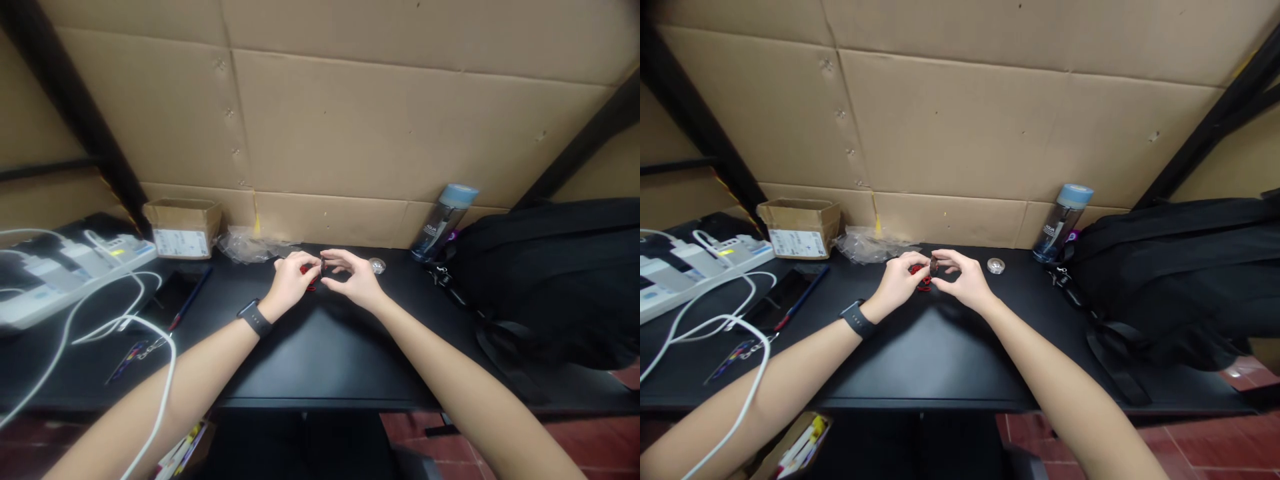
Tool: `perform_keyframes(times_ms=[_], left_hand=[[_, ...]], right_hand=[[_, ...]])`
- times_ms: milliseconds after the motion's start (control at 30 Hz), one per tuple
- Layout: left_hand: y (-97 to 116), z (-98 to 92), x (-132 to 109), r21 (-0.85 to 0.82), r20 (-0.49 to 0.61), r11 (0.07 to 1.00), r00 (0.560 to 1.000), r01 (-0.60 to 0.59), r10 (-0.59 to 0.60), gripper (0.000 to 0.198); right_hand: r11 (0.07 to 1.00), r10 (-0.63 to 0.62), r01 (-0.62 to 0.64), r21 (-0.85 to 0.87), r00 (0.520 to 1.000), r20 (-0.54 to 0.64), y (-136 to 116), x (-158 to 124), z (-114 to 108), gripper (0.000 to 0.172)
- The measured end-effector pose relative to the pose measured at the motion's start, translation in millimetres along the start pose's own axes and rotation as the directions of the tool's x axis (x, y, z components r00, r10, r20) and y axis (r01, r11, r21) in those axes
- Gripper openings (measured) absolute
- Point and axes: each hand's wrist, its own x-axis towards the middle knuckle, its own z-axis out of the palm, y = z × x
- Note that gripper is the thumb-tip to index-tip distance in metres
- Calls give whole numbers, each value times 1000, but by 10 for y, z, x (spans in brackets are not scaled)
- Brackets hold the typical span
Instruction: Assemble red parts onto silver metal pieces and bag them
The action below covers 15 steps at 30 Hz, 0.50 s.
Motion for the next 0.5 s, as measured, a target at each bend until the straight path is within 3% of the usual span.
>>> perform_keyframes(times_ms=[200, 400, 500], left_hand=[[-55, 29, 19, -243, 82, 956, 986, 162, -146, 17], [-86, 18, 36, -331, 82, 930, 987, 159, -140, 16], [-111, 33, 44, -401, 133, 892, 976, 210, -170, 18]], right_hand=[[970, -151, 156, -186, 988, 38, -43, 2, -29, 53], [1000, 24, -24, -14, 1000, 5, -1, -9, -15, 53], [999, 31, -30, -26, 999, 24, 11, -1, -32, 54]])
